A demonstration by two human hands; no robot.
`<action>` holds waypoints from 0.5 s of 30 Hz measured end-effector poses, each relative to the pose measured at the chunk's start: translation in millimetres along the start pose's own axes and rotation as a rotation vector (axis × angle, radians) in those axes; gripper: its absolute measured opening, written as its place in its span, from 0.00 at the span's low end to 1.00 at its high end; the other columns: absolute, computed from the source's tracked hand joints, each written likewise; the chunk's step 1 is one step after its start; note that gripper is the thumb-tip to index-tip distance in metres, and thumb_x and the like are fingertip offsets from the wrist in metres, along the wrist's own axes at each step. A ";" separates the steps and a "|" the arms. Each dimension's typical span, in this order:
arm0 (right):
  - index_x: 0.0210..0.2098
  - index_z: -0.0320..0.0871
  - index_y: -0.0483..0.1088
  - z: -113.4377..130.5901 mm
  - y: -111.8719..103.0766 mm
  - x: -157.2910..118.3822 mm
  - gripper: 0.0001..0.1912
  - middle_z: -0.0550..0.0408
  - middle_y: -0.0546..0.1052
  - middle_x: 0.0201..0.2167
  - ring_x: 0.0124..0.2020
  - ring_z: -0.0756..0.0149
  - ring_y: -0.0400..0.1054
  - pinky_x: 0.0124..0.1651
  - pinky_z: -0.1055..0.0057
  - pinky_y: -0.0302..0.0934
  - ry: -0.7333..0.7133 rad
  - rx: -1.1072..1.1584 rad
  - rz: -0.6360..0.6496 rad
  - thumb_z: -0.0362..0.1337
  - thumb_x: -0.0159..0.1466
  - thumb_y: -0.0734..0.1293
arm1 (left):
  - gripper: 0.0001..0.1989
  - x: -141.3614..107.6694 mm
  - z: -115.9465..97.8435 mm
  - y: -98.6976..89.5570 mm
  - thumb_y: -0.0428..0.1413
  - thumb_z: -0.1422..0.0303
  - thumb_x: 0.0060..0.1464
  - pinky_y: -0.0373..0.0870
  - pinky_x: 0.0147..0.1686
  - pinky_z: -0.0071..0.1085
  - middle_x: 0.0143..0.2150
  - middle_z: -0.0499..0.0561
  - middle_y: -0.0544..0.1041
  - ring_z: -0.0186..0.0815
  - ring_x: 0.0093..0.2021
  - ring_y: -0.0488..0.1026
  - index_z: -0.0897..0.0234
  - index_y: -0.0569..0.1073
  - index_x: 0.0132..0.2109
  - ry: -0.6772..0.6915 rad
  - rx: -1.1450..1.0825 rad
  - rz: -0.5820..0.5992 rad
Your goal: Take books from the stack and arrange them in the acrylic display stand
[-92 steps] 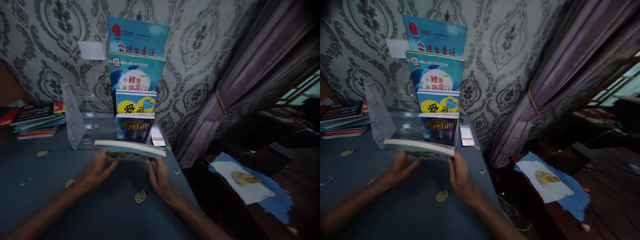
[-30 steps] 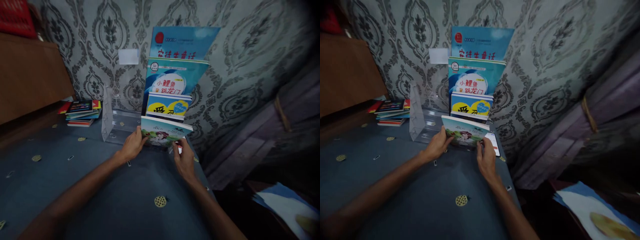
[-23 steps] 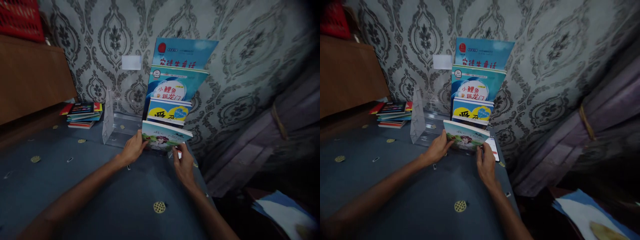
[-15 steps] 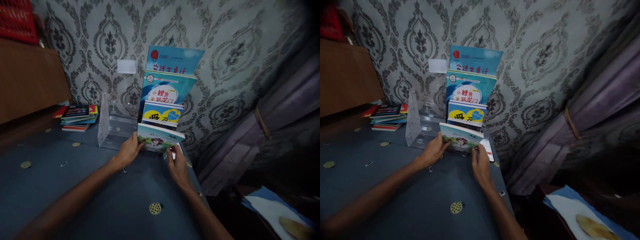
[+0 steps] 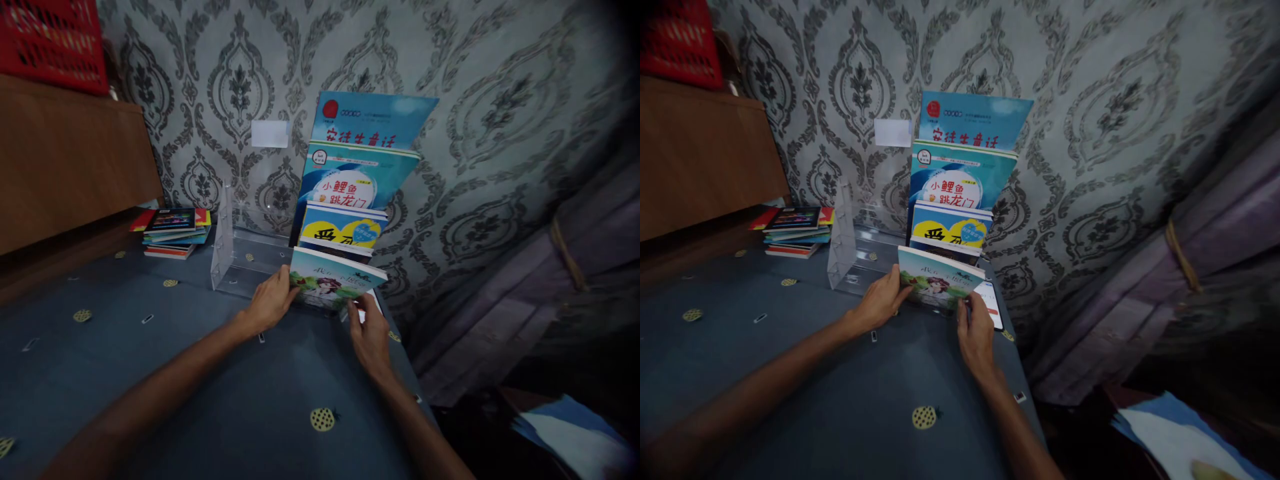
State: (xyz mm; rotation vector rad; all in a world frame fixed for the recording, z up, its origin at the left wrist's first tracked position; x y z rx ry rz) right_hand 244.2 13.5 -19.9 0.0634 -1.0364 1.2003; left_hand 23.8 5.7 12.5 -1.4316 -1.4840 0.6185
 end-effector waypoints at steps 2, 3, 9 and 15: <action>0.40 0.45 0.68 -1.4 0.8 -0.5 0.11 0.49 0.78 0.35 0.35 0.55 0.72 0.38 0.62 0.66 -0.001 0.004 0.000 0.44 0.69 0.59 | 0.09 -0.1 1.2 1.3 0.48 0.64 0.69 0.74 0.44 0.39 0.48 0.61 0.77 0.47 0.50 0.77 0.63 0.58 0.50 -0.003 0.025 -0.001; 0.41 0.45 0.69 -2.2 1.4 -0.9 0.11 0.48 0.78 0.36 0.36 0.55 0.72 0.39 0.61 0.66 -0.001 0.005 0.004 0.44 0.69 0.59 | 0.09 -0.2 1.8 1.9 0.48 0.64 0.69 0.74 0.43 0.39 0.49 0.61 0.77 0.47 0.50 0.77 0.63 0.59 0.50 -0.002 0.040 -0.004; 0.46 0.45 0.69 -4.7 5.1 -3.7 0.13 0.47 0.78 0.40 0.41 0.55 0.72 0.45 0.58 0.68 0.001 0.001 0.014 0.43 0.70 0.58 | 0.11 -0.2 3.3 1.7 0.47 0.62 0.69 0.73 0.42 0.37 0.48 0.62 0.78 0.48 0.48 0.78 0.65 0.61 0.51 -0.040 0.122 0.022; 0.51 0.45 0.68 -4.5 5.9 -6.9 0.14 0.45 0.78 0.45 0.42 0.55 0.73 0.48 0.56 0.68 0.006 0.013 -0.045 0.41 0.70 0.58 | 0.12 -0.3 0.5 -0.7 0.46 0.61 0.70 0.73 0.40 0.38 0.45 0.62 0.79 0.49 0.47 0.79 0.66 0.62 0.51 -0.037 0.171 0.045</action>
Point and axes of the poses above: each hand's wrist, its own x-axis towards the middle knuckle, its own y-axis out of the palm, z = x × y, the point moved 4 cm from there along x, towards the middle knuckle
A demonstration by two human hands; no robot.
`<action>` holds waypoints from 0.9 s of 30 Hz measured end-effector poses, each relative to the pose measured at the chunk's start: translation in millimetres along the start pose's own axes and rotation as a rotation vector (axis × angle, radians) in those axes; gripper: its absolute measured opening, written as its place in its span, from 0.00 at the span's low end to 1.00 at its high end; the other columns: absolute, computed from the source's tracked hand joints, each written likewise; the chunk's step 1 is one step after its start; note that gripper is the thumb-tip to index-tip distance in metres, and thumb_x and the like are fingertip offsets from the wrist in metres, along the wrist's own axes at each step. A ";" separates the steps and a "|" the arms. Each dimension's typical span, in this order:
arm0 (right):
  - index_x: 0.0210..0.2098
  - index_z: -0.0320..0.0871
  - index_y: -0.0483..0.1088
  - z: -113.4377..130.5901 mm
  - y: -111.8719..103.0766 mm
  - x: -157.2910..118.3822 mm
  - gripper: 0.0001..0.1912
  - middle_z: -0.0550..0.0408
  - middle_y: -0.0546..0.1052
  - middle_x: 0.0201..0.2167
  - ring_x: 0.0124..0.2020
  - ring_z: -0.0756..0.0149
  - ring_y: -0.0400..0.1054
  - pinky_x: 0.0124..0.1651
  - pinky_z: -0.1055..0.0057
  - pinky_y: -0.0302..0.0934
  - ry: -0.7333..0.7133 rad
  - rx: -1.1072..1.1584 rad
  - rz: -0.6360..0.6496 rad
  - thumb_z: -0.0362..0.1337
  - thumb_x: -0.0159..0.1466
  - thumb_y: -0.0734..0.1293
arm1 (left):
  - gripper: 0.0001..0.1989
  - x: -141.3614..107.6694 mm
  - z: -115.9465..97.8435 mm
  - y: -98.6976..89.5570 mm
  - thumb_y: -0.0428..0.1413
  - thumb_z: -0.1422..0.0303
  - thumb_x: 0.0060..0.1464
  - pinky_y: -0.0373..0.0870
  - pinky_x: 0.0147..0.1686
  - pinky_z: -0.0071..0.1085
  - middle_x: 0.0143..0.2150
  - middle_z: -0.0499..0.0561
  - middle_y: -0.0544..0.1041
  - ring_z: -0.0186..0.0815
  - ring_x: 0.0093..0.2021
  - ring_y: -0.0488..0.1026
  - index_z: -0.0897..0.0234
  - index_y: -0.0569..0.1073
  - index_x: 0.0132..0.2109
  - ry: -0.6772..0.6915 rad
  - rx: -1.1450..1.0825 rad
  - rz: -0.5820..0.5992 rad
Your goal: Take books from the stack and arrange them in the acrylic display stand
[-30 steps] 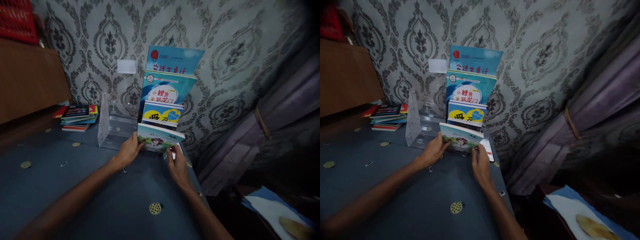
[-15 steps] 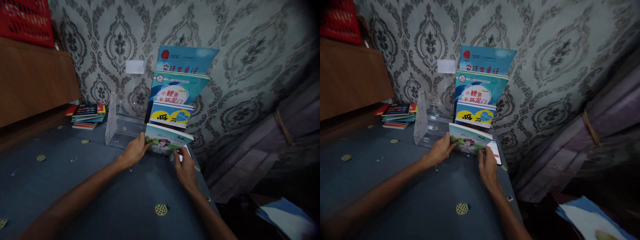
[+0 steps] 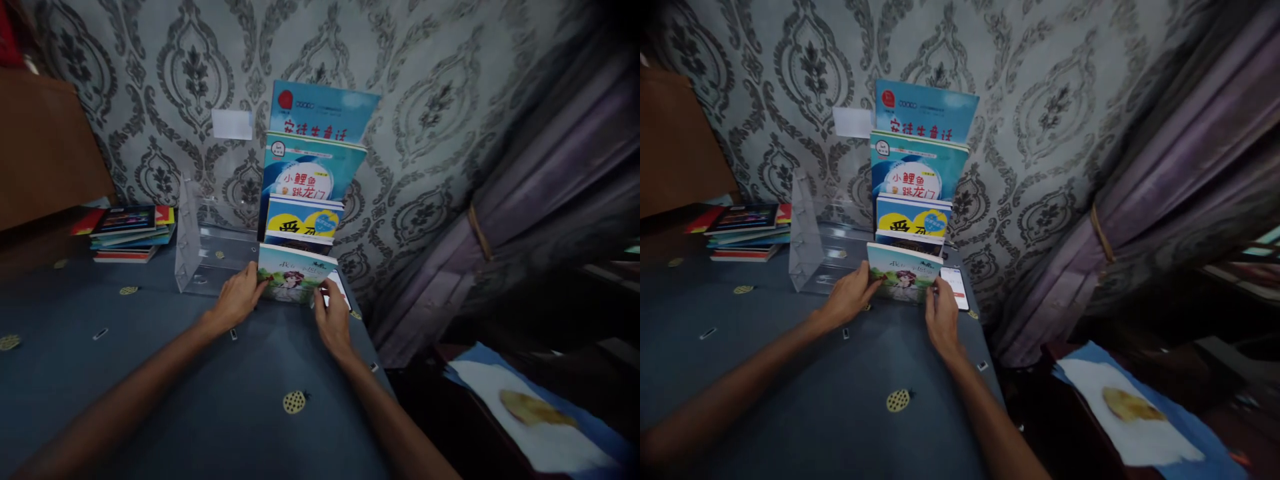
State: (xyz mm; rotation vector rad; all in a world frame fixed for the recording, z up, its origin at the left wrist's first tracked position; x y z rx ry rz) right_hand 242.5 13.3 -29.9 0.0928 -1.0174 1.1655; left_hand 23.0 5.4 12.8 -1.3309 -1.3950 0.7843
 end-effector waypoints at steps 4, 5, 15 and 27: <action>0.56 0.45 0.66 4.5 -2.1 0.2 0.16 0.44 0.76 0.50 0.46 0.55 0.72 0.47 0.57 0.69 -0.001 0.018 -0.010 0.39 0.71 0.58 | 0.12 -0.6 -1.2 -0.1 0.46 0.62 0.70 0.73 0.40 0.38 0.46 0.60 0.80 0.49 0.46 0.80 0.65 0.61 0.53 -0.011 0.025 0.009; 0.57 0.45 0.65 6.3 -2.8 0.5 0.17 0.44 0.75 0.50 0.47 0.55 0.71 0.48 0.57 0.69 -0.005 0.013 -0.012 0.39 0.71 0.58 | 0.12 -0.7 -1.4 0.0 0.45 0.62 0.70 0.73 0.40 0.37 0.45 0.61 0.80 0.48 0.45 0.80 0.65 0.61 0.53 -0.015 0.040 0.014; 0.59 0.44 0.66 11.3 -1.2 0.7 0.19 0.45 0.72 0.46 0.49 0.54 0.68 0.53 0.55 0.65 0.005 -0.059 0.026 0.34 0.70 0.57 | 0.13 1.9 -4.4 4.3 0.41 0.64 0.71 0.73 0.40 0.38 0.45 0.64 0.80 0.50 0.45 0.80 0.68 0.61 0.54 -0.008 0.120 0.048; 0.56 0.42 0.68 10.2 0.1 2.2 0.18 0.45 0.70 0.45 0.48 0.55 0.67 0.52 0.58 0.65 0.042 -0.024 0.070 0.35 0.70 0.56 | 0.16 6.3 -7.3 7.1 0.40 0.62 0.71 0.73 0.38 0.39 0.42 0.66 0.81 0.52 0.43 0.81 0.70 0.62 0.54 -0.050 0.169 0.066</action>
Point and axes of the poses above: each hand's wrist, its own x-axis towards the middle knuckle, its own y-axis out of the palm, z = x × y, the point moved 4 cm from there along x, towards the middle knuckle
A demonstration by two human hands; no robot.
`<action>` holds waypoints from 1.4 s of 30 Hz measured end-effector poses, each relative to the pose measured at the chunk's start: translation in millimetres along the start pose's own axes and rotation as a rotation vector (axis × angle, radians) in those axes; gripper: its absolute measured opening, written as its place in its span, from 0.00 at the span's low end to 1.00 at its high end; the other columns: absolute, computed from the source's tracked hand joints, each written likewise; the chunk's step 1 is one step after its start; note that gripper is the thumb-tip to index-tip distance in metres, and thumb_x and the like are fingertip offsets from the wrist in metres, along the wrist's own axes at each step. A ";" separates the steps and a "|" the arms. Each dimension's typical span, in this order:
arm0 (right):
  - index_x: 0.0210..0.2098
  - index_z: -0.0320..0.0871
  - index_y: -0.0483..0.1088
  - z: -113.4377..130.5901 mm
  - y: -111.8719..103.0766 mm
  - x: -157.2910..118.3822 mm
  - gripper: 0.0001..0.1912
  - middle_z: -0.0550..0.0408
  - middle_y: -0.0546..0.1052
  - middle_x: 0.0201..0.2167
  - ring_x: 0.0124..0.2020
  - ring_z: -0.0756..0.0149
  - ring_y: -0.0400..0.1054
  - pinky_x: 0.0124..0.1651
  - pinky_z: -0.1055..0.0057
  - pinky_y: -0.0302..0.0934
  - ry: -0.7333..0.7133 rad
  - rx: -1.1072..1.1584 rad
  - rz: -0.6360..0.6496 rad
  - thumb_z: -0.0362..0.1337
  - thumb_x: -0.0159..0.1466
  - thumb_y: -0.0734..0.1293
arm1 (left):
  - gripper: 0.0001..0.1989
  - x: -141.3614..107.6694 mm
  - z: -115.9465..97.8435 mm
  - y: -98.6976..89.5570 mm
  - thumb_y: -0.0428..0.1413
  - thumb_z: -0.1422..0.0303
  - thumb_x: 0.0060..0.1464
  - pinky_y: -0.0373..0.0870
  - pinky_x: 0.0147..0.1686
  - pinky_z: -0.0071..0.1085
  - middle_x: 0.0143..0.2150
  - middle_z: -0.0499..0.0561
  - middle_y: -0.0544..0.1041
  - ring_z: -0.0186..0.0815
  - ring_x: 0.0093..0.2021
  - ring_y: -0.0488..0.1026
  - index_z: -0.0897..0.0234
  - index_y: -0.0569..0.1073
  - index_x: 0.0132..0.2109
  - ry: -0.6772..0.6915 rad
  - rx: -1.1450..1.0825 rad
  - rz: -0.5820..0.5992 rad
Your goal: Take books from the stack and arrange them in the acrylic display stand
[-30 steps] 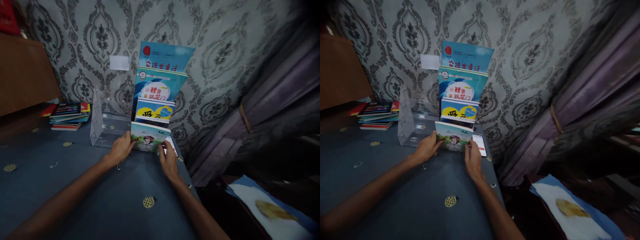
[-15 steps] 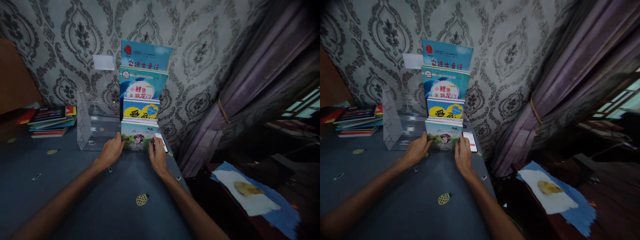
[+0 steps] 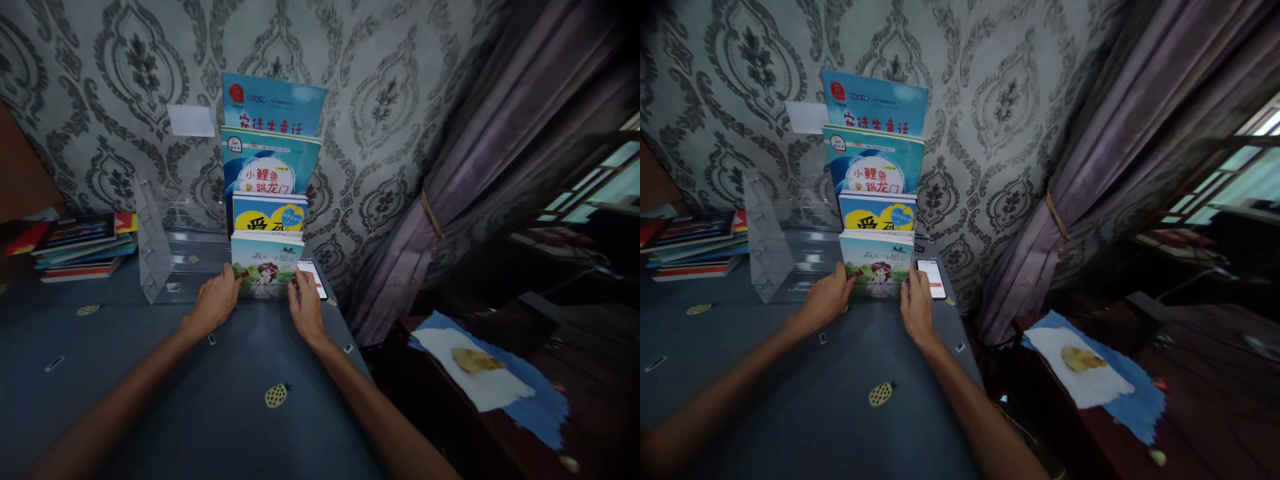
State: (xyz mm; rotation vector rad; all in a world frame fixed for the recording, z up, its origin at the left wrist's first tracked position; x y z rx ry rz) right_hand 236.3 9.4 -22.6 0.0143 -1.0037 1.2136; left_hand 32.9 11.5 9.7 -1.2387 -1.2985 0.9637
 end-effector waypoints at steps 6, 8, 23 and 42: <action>0.60 0.44 0.67 -0.8 3.0 -0.8 0.21 0.46 0.68 0.43 0.45 0.54 0.67 0.50 0.56 0.67 0.007 -0.040 -0.007 0.35 0.70 0.56 | 0.20 0.2 -2.1 -0.2 0.40 0.62 0.71 0.74 0.39 0.40 0.41 0.68 0.81 0.53 0.44 0.81 0.74 0.62 0.57 -0.010 0.039 0.008; 0.63 0.43 0.64 -0.9 4.6 -2.2 0.23 0.45 0.68 0.44 0.46 0.53 0.67 0.51 0.55 0.67 0.007 -0.035 -0.009 0.35 0.70 0.56 | 0.21 -0.3 -2.1 -0.2 0.40 0.62 0.71 0.74 0.40 0.41 0.42 0.68 0.81 0.54 0.44 0.81 0.75 0.61 0.59 -0.007 0.051 0.002; 0.65 0.44 0.62 -4.1 6.4 2.9 0.28 0.47 0.69 0.43 0.42 0.56 0.69 0.49 0.56 0.68 0.062 0.109 -0.067 0.35 0.66 0.60 | 0.22 -0.8 -3.6 0.9 0.38 0.61 0.71 0.73 0.41 0.40 0.43 0.67 0.81 0.53 0.46 0.81 0.75 0.60 0.61 -0.021 0.064 0.017; 0.66 0.44 0.61 -4.2 6.5 10.9 0.29 0.48 0.68 0.42 0.43 0.57 0.68 0.46 0.59 0.68 0.045 0.127 -0.059 0.32 0.65 0.58 | 0.21 -1.9 -5.9 1.3 0.39 0.62 0.71 0.73 0.43 0.41 0.43 0.66 0.82 0.54 0.47 0.80 0.74 0.63 0.58 -0.038 0.076 0.005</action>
Point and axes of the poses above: each hand's wrist, its own x-axis towards the middle knuckle, its own y-axis out of the palm, z = x × y, the point moved 4 cm from there along x, towards the middle knuckle
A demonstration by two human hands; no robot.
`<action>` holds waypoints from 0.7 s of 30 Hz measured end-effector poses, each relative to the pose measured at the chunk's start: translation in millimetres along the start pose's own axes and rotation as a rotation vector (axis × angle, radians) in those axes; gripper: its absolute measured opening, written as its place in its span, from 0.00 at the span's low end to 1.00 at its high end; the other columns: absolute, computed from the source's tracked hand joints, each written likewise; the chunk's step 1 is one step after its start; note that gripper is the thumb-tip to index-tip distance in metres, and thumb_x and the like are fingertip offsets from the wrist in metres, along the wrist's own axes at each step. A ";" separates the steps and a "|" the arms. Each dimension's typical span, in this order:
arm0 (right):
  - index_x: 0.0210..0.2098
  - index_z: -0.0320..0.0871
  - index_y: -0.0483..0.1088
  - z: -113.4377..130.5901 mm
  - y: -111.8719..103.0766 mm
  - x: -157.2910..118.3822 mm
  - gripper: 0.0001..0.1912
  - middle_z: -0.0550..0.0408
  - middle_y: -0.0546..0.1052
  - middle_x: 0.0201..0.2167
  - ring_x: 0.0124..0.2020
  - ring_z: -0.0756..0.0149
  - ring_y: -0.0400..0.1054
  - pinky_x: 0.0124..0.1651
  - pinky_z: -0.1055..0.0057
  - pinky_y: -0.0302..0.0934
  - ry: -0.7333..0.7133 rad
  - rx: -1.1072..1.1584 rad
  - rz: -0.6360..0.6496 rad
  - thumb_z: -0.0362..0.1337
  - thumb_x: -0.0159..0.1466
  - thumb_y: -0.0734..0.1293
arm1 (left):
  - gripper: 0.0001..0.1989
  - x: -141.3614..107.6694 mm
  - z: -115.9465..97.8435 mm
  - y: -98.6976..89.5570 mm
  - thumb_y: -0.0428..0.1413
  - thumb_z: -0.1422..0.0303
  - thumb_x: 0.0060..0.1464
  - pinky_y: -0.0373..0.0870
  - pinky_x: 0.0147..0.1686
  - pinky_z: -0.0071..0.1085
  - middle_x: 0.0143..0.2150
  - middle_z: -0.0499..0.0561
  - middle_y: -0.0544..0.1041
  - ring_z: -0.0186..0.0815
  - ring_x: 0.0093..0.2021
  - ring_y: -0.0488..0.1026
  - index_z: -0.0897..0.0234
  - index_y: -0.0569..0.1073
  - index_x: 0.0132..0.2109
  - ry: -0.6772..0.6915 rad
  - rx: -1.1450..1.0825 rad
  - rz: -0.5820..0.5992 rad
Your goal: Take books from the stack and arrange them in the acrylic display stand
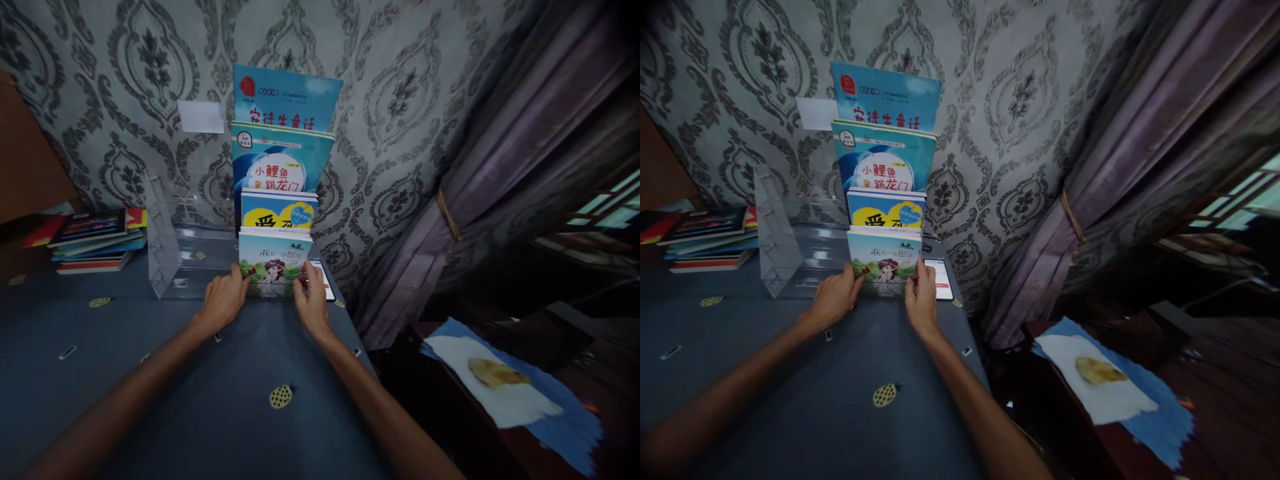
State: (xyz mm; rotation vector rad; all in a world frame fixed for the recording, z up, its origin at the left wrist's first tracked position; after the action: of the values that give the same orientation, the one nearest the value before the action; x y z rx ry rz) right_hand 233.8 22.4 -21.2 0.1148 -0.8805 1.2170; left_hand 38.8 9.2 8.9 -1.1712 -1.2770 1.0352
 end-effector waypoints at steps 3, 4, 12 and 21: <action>0.67 0.45 0.60 0.2 0.2 -1.1 0.29 0.48 0.68 0.42 0.43 0.57 0.68 0.47 0.59 0.68 0.010 0.000 0.005 0.32 0.66 0.58 | 0.22 0.6 0.7 1.8 0.39 0.62 0.71 0.73 0.44 0.42 0.43 0.67 0.82 0.54 0.47 0.80 0.76 0.63 0.59 0.012 0.009 -0.010; 0.66 0.45 0.61 0.3 0.3 -1.6 0.29 0.48 0.67 0.43 0.43 0.57 0.68 0.48 0.59 0.68 0.013 0.002 0.006 0.32 0.66 0.58 | 0.23 0.7 0.8 2.4 0.39 0.62 0.71 0.73 0.44 0.42 0.43 0.67 0.81 0.55 0.47 0.80 0.76 0.62 0.60 0.017 0.014 -0.012; 0.64 0.43 0.63 0.9 -0.4 -3.8 0.27 0.47 0.67 0.44 0.44 0.57 0.68 0.49 0.57 0.68 0.006 0.005 0.013 0.32 0.66 0.58 | 0.23 -0.3 -0.1 0.8 0.40 0.62 0.71 0.73 0.44 0.43 0.44 0.67 0.82 0.55 0.48 0.79 0.78 0.62 0.62 0.023 0.018 -0.006; 0.66 0.46 0.58 2.2 1.1 -6.7 0.29 0.46 0.69 0.49 0.46 0.57 0.68 0.53 0.54 0.67 -0.039 0.048 -0.041 0.32 0.66 0.57 | 0.24 -1.2 -0.4 -0.5 0.39 0.62 0.71 0.73 0.43 0.44 0.41 0.69 0.82 0.56 0.46 0.80 0.78 0.63 0.62 0.011 0.034 -0.017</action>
State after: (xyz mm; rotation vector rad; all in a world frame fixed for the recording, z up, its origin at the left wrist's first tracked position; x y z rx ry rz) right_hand 231.2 16.6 -24.4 0.1950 -0.8795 1.2018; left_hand 39.1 8.0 9.2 -1.1366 -1.2537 1.0327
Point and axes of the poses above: each hand's wrist, its own x-axis towards the middle knuckle, its own y-axis out of the palm, z = x × y, the point moved 4 cm from there along x, towards the middle knuckle
